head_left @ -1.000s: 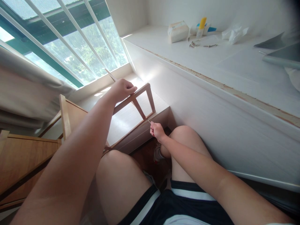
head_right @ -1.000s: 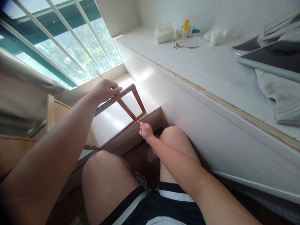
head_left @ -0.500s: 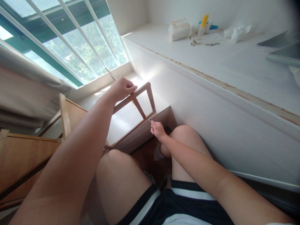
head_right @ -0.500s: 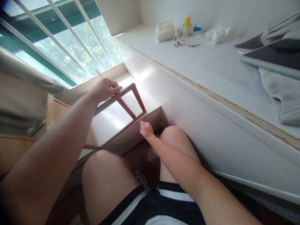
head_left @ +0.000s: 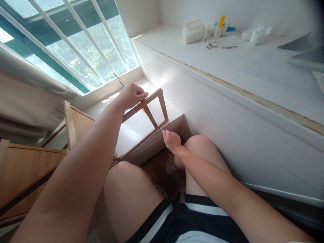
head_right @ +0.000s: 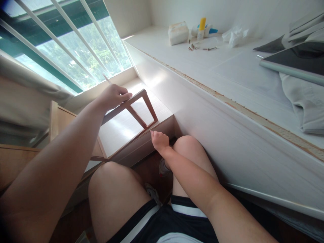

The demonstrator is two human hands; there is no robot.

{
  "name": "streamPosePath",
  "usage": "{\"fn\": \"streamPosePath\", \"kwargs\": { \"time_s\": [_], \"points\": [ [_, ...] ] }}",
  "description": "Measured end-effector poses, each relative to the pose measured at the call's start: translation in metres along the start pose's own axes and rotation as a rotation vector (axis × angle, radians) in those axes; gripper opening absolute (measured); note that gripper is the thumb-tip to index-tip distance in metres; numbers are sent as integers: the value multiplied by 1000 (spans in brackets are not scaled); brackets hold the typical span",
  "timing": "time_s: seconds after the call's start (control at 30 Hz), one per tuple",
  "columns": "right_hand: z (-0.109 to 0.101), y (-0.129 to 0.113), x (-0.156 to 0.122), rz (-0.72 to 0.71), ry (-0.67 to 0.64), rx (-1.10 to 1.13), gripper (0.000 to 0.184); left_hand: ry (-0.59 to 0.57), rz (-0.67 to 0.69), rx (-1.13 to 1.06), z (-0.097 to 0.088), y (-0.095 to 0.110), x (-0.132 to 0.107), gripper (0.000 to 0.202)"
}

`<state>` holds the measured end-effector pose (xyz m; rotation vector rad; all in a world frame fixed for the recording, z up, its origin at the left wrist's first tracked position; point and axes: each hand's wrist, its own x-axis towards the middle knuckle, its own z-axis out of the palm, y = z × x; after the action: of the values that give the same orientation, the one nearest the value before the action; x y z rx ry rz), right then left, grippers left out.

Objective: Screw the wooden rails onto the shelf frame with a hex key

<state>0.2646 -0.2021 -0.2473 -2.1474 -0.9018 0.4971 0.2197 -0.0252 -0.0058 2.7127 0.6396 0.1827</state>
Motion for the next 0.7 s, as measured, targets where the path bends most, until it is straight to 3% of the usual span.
{"fn": "streamPosePath", "kwargs": {
  "time_s": [0.07,0.23,0.5,0.7],
  "points": [
    [0,0,0,38,-9,107,37,2,2,3,0,-1,1,38],
    [3,-2,2,201,-183,756,44,-10,2,7,0,-2,1,37],
    [-1,-5,2,326,-523,1152,39,-23,-5,1,-1,-2,1,37],
    [-2,-3,3,394,-613,1296,40,-12,-8,-15,-1,-3,1,35]
  ]
}}
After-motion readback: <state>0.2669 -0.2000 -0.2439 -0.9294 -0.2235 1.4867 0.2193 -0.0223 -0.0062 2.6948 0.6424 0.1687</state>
